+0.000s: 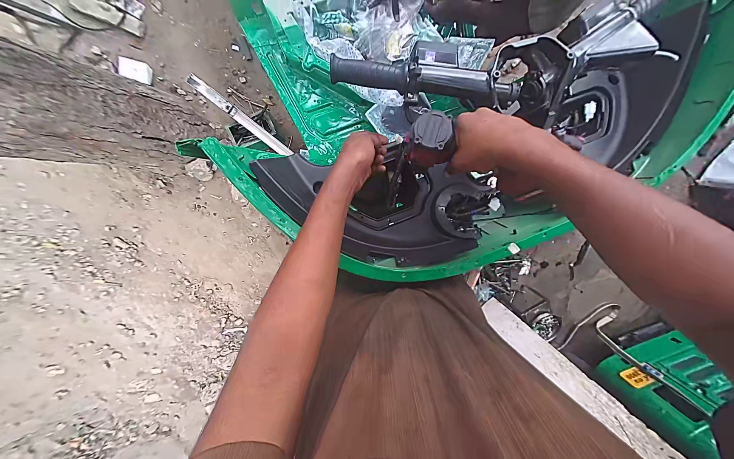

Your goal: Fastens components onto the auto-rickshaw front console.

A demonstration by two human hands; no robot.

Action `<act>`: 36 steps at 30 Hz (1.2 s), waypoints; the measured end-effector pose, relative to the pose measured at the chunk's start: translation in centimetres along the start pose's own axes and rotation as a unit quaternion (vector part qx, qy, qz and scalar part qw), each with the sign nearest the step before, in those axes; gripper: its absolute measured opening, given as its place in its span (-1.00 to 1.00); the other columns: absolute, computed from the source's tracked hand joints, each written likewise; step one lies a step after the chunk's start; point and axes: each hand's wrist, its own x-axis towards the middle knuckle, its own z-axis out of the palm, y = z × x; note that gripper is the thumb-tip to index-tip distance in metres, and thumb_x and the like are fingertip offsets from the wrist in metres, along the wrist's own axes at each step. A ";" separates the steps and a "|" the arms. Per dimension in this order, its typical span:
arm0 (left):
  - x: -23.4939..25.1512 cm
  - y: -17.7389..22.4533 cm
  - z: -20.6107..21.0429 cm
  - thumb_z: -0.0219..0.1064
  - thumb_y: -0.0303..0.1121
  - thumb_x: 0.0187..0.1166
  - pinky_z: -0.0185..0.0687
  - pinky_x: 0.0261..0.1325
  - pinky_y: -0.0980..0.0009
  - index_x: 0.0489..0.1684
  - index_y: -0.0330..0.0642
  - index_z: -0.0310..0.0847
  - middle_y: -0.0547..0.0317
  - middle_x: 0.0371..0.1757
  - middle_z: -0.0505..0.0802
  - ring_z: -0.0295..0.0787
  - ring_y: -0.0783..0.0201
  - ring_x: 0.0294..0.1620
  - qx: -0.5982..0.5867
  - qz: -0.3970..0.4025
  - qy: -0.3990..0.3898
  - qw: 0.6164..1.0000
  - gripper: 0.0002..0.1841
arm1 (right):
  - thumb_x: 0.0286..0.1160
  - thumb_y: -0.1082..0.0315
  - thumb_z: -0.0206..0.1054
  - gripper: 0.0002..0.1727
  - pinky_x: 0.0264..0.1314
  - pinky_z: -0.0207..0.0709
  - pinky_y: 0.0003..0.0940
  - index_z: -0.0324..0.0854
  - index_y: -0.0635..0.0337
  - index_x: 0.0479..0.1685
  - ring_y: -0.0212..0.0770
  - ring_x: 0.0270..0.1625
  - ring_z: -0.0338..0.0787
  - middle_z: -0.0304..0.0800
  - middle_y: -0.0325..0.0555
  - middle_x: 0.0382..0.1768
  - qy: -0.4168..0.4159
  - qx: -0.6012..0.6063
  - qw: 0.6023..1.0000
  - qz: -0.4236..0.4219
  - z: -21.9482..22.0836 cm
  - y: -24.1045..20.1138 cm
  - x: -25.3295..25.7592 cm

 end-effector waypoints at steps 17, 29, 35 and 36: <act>-7.0 -4.5 -0.9 0.17 -0.39 0.79 0.59 -0.36 0.55 0.18 -0.22 0.71 0.20 -0.23 0.80 0.63 0.43 -0.45 -0.177 0.095 -0.049 0.978 -0.77 | 0.35 0.00 0.63 -0.63 -0.61 0.61 -0.12 0.73 0.12 -0.29 -0.16 -0.75 0.61 0.69 -0.04 -0.67 0.041 0.281 0.959 -0.008 3.7 7.1 -4.7; -9.6 -7.2 0.6 0.13 -0.38 0.81 0.55 -0.39 0.60 0.21 -0.12 0.65 0.26 -0.18 0.78 0.57 0.50 -0.47 -0.281 0.170 -0.123 0.936 -0.79 | 0.40 0.41 0.55 -0.72 -0.77 0.55 -0.37 0.67 0.14 0.05 -0.23 -0.78 0.56 0.64 -0.02 -0.63 0.003 0.528 0.818 -0.230 4.3 6.4 -9.3; -10.4 -7.8 0.1 0.15 -0.43 0.78 0.55 -0.38 0.59 0.19 -0.18 0.66 0.22 -0.19 0.78 0.58 0.48 -0.44 -0.267 0.195 -0.117 0.936 -0.79 | 0.41 0.39 0.54 -0.71 -0.77 0.56 -0.37 0.66 0.12 0.07 -0.23 -0.77 0.57 0.64 -0.03 -0.62 -0.003 0.521 0.816 -0.251 4.5 6.3 -9.7; -10.6 -7.8 0.1 0.17 -0.44 0.77 0.55 -0.38 0.58 0.18 -0.19 0.66 0.20 -0.19 0.79 0.59 0.47 -0.45 -0.260 0.193 -0.111 0.940 -0.80 | 0.40 0.39 0.54 -0.72 -0.77 0.56 -0.37 0.66 0.12 0.05 -0.23 -0.77 0.57 0.64 -0.04 -0.62 -0.003 0.526 0.812 -0.253 4.6 6.4 -9.8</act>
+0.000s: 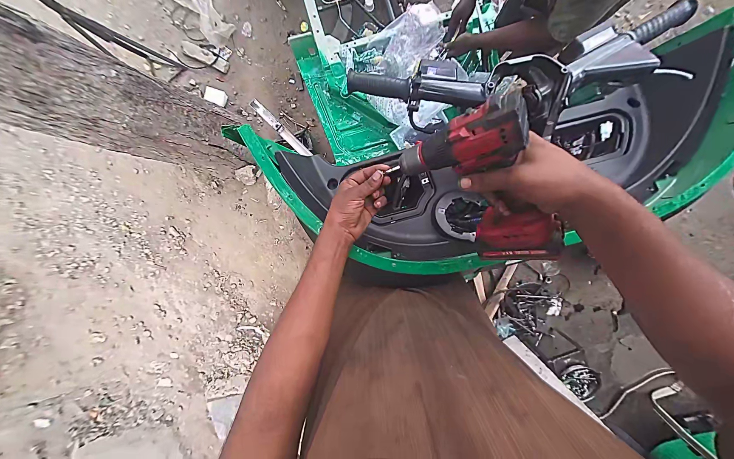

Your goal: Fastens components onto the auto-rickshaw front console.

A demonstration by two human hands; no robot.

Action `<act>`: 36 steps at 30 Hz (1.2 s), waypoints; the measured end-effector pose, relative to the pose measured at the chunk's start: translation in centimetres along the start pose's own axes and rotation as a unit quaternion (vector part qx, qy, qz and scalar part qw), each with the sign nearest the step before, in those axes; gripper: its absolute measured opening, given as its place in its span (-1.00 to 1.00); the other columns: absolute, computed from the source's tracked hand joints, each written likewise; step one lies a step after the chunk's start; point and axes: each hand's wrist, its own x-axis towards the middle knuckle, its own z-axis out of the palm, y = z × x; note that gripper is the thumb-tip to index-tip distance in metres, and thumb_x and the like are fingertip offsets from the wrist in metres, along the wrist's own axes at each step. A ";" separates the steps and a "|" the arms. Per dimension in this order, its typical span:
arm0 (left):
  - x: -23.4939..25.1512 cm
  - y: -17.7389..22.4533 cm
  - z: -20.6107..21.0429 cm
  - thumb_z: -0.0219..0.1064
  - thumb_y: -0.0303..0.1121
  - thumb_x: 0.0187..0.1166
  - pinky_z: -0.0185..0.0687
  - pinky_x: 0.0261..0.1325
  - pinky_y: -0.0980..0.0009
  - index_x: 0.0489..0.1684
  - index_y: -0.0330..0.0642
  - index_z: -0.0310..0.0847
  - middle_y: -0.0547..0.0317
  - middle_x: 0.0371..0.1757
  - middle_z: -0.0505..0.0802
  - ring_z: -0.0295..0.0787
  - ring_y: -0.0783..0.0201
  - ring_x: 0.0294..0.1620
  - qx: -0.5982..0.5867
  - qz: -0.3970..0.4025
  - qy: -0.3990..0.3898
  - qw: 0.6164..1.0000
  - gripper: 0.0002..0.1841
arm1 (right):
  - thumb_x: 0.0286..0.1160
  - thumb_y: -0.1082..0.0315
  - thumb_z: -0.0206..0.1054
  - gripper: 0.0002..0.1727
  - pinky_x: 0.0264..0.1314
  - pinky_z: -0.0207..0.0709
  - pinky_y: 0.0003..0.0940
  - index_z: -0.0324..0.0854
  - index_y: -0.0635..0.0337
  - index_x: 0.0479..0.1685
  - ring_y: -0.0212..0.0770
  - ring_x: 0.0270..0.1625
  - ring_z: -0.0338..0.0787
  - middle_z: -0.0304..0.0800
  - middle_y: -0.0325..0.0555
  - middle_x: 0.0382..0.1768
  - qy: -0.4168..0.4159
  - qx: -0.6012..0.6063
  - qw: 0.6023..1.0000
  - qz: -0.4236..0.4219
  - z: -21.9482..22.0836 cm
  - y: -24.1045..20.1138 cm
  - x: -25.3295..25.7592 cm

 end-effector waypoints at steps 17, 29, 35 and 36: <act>0.0 -1.6 0.0 0.36 -0.49 0.62 0.51 -0.44 0.52 0.08 -0.33 0.77 0.12 -0.23 0.83 0.54 0.43 -0.51 0.204 0.099 -0.006 0.974 -0.81 | 0.39 0.36 0.57 -0.71 -0.80 0.54 -0.37 0.68 0.10 0.04 -0.23 -0.79 0.55 0.64 -0.03 -0.61 -0.008 -0.024 1.000 0.003 -0.6 1.5 -1.0; 0.0 -0.1 -0.5 0.46 -0.38 0.58 0.70 0.00 0.36 -0.09 -0.15 0.90 0.23 -0.18 0.94 0.80 0.45 -0.19 0.461 0.039 -0.011 0.887 -0.87 | 0.38 0.22 0.64 -0.71 -0.75 0.57 -0.23 0.72 0.11 -0.05 -0.15 -0.79 0.59 0.67 0.01 -0.65 0.001 -0.175 0.982 0.064 0.0 1.0 0.5; 0.8 -0.1 0.1 0.26 -0.44 0.56 0.62 0.21 -0.15 0.05 0.06 0.91 0.11 0.00 0.93 0.82 0.13 0.12 0.612 -0.165 -0.032 0.773 -0.70 | 0.35 -0.02 0.64 -0.62 -0.66 0.61 -0.16 0.73 0.10 -0.25 -0.15 -0.76 0.63 0.69 -0.06 -0.68 -0.035 -0.327 0.935 0.132 2.2 1.4 3.4; 1.0 -0.3 0.1 0.26 -0.43 0.55 0.60 0.21 -0.19 0.07 0.08 0.90 0.08 0.02 0.93 0.81 0.08 0.15 0.624 -0.191 -0.030 0.757 -0.69 | 0.34 -0.03 0.64 -0.61 -0.65 0.61 -0.14 0.72 0.11 -0.29 -0.15 -0.76 0.63 0.68 -0.06 -0.69 -0.040 -0.345 0.927 0.138 2.7 1.6 3.9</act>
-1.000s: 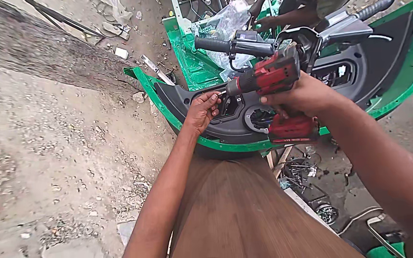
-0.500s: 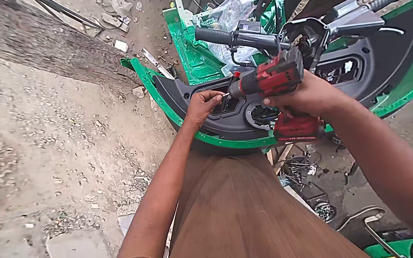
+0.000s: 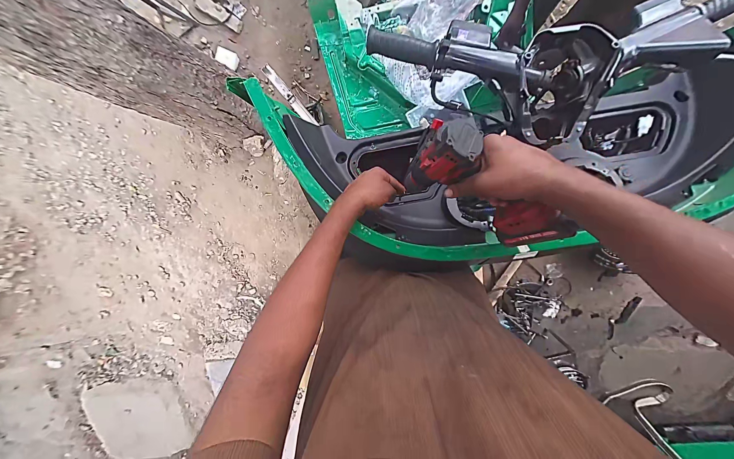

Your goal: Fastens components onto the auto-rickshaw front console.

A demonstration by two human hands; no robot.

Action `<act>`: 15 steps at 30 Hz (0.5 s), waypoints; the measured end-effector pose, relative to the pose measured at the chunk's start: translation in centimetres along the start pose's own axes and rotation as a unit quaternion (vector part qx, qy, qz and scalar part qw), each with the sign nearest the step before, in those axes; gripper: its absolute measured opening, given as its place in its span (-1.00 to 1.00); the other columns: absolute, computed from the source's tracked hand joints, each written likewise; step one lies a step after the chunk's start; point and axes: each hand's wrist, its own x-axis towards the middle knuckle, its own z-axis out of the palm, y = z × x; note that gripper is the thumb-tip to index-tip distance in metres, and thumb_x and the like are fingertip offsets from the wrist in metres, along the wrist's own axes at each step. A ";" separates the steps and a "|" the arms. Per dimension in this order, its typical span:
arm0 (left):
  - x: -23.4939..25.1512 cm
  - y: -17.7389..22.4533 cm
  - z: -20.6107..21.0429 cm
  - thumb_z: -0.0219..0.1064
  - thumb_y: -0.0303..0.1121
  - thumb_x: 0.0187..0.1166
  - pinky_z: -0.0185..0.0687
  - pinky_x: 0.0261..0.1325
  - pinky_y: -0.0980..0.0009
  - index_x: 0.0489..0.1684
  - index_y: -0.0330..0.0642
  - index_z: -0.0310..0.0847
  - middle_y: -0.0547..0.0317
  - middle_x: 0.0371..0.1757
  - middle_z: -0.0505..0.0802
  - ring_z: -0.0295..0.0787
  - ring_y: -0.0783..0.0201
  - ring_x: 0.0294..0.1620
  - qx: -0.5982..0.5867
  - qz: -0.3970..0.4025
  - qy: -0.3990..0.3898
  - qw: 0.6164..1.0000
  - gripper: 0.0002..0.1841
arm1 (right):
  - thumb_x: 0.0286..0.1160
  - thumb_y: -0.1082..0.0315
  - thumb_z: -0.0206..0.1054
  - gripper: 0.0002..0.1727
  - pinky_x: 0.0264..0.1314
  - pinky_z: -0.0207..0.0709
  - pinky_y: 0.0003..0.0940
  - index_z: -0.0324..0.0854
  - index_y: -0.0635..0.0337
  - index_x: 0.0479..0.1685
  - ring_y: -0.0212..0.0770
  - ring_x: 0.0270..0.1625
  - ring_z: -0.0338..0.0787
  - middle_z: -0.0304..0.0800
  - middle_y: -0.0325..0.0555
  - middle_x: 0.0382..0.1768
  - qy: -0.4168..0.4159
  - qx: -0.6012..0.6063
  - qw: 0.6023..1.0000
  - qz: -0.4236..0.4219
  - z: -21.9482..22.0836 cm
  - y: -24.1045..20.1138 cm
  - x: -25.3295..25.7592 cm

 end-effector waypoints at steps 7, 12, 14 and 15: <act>1.9 0.5 1.3 0.30 -0.34 0.52 0.58 0.08 -0.36 -0.16 -0.07 0.84 -0.10 -0.06 0.89 0.80 -0.14 0.07 0.129 -0.063 -0.018 0.989 -0.83 | 0.28 -0.09 0.64 -0.55 -0.59 0.58 -0.06 0.67 0.10 -0.40 -0.12 -0.70 0.63 0.66 -0.06 -0.64 -0.015 -0.106 0.994 0.011 0.9 -1.8 2.1; 1.8 0.6 0.8 0.30 -0.36 0.53 0.57 0.07 -0.37 -0.18 -0.17 0.81 -0.15 -0.08 0.87 0.79 -0.17 0.05 0.119 -0.066 -0.022 0.990 -0.84 | 0.30 -0.08 0.63 -0.55 -0.63 0.56 -0.08 0.66 0.13 -0.42 -0.12 -0.73 0.61 0.65 -0.06 -0.66 -0.019 -0.115 0.993 0.007 0.7 -2.2 2.6; 1.6 0.5 0.8 0.28 -0.33 0.57 0.58 0.07 -0.34 -0.17 -0.16 0.81 -0.14 -0.09 0.87 0.80 -0.15 0.04 0.121 -0.068 -0.021 0.990 -0.82 | 0.30 -0.08 0.63 -0.56 -0.59 0.57 -0.05 0.67 0.12 -0.40 -0.12 -0.71 0.62 0.66 -0.06 -0.64 -0.027 -0.125 0.992 0.005 0.6 -2.5 2.9; 1.6 0.5 0.7 0.29 -0.33 0.57 0.58 0.06 -0.34 -0.18 -0.17 0.81 -0.13 -0.10 0.87 0.80 -0.14 0.03 0.122 -0.066 -0.021 0.990 -0.82 | 0.30 -0.08 0.63 -0.56 -0.58 0.58 -0.05 0.68 0.11 -0.40 -0.11 -0.70 0.62 0.66 -0.06 -0.64 -0.031 -0.133 0.991 0.006 0.5 -2.7 3.0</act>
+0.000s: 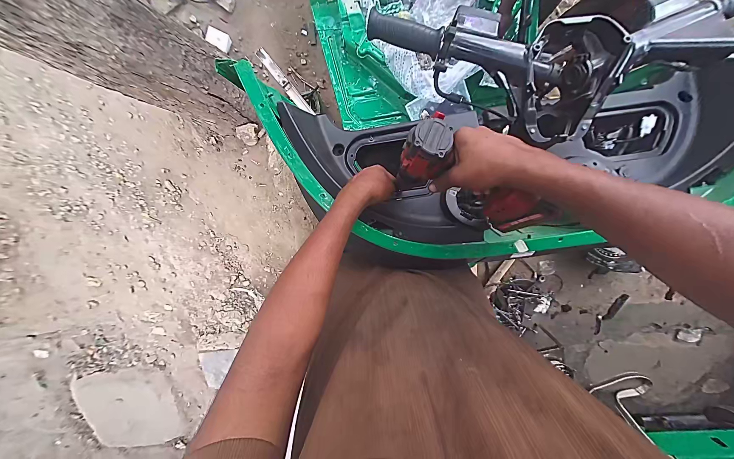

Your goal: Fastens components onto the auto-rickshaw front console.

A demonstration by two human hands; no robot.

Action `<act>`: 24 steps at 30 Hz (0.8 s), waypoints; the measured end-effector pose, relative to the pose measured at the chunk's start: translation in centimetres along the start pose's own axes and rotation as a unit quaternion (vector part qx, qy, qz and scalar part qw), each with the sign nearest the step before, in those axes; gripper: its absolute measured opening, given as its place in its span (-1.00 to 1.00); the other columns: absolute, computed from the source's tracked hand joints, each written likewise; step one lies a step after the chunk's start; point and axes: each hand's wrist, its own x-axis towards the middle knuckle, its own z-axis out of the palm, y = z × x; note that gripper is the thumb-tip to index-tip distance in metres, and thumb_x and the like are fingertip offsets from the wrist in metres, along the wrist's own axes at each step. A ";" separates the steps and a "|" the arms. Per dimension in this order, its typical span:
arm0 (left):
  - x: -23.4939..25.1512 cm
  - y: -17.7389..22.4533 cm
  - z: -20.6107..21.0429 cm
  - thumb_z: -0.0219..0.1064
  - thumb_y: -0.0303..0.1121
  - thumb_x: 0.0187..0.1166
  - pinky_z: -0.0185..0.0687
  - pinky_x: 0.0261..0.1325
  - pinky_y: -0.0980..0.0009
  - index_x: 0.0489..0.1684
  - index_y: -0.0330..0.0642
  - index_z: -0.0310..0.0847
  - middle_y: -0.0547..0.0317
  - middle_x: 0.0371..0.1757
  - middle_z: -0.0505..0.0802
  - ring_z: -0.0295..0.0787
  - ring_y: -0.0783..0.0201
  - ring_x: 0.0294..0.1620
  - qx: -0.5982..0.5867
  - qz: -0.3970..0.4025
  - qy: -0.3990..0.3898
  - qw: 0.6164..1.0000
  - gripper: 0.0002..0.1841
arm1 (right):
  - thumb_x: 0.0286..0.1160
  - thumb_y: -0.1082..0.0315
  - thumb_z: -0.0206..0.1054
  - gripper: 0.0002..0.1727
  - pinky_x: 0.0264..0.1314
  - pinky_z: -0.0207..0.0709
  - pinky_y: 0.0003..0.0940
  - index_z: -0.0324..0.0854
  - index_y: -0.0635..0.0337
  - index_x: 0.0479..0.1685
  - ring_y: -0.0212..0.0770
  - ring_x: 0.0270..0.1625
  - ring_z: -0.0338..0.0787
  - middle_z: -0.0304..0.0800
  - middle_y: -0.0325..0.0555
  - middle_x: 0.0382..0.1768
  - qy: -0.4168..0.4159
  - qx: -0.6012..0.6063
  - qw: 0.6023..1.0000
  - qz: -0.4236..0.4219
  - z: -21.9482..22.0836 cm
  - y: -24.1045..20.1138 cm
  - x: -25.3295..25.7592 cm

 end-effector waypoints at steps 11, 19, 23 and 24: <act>-0.6 0.2 -0.5 0.42 -0.29 0.50 0.58 0.12 -0.36 -0.20 -0.26 0.78 -0.21 -0.06 0.86 0.79 -0.20 0.07 0.008 -0.009 -0.008 1.000 -0.80 | 0.25 -0.01 0.65 -0.58 -0.44 0.54 0.13 0.63 0.13 -0.46 0.04 -0.45 0.70 0.65 0.00 -0.50 -0.005 -0.107 0.994 -0.029 -0.4 -2.9 0.6; -1.8 -2.6 -4.3 0.20 -0.31 0.63 0.58 0.13 -0.35 -0.04 -0.15 0.82 -0.18 -0.03 0.87 0.80 -0.17 0.10 -0.057 -0.022 0.137 0.989 -0.75 | 0.32 0.16 0.56 -0.68 -0.48 0.51 0.07 0.60 0.19 -0.50 0.02 -0.51 0.66 0.62 0.04 -0.52 -0.026 -0.145 0.989 -0.001 -2.0 -5.8 1.0; -2.3 -2.7 -5.0 -0.11 0.23 0.82 0.13 -0.69 0.43 -0.39 0.05 0.71 0.40 -0.70 0.49 0.25 0.42 -0.76 -0.404 0.056 0.205 0.890 -0.39 | 0.30 0.21 0.51 -0.70 -0.49 0.47 0.04 0.56 0.18 -0.56 0.00 -0.53 0.63 0.60 0.02 -0.55 -0.031 -0.166 0.986 0.006 -2.1 -7.3 1.4; -2.5 -1.9 -4.7 -0.12 0.33 0.76 0.21 -0.68 0.47 -0.42 0.06 0.65 0.42 -0.66 0.58 0.34 0.48 -0.73 -0.457 0.072 0.189 0.866 -0.36 | 0.30 0.21 0.50 -0.71 -0.50 0.46 0.03 0.56 0.17 -0.57 -0.02 -0.55 0.62 0.59 0.01 -0.57 -0.034 -0.171 0.985 0.010 -2.2 -7.5 1.6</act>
